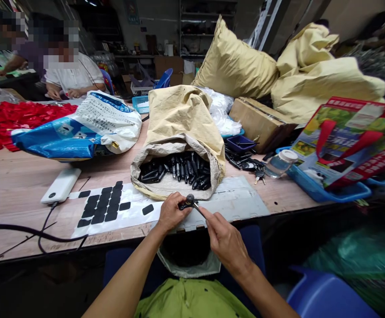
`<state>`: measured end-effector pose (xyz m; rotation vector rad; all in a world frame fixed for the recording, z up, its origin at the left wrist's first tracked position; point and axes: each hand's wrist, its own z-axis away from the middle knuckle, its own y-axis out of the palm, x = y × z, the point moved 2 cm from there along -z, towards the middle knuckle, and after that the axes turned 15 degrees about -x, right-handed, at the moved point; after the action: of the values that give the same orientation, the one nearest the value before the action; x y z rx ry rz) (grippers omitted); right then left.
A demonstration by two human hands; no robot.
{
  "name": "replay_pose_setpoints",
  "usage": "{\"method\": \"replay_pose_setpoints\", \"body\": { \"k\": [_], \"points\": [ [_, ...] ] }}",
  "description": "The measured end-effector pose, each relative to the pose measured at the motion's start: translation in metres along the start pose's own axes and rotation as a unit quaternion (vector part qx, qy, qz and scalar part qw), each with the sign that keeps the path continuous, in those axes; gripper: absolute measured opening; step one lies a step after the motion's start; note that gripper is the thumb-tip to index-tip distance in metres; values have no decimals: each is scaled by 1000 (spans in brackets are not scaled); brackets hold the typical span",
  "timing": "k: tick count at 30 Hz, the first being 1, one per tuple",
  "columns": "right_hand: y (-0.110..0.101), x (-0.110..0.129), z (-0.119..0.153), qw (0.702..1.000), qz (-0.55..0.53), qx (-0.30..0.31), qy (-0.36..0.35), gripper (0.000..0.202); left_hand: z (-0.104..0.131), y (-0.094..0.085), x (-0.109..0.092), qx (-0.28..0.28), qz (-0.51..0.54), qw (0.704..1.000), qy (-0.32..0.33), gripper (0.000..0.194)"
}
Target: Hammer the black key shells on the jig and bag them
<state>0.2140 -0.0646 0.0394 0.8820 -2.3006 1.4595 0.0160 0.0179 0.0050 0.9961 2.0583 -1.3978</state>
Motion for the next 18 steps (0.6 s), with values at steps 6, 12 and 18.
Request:
{"method": "replay_pose_setpoints", "body": {
  "k": [6,12,18],
  "points": [
    [-6,-1,0,999,17,-24,17,52,0,1,1,-6,23,1000,-10,14],
    [-7,-9,5,999,4,-30,45,48,1,2,3,-7,11,1000,-10,14],
    [-40,-48,-20,977,91,-157,109,41,1,-4,5,2,103,994,-31,15]
  ]
}}
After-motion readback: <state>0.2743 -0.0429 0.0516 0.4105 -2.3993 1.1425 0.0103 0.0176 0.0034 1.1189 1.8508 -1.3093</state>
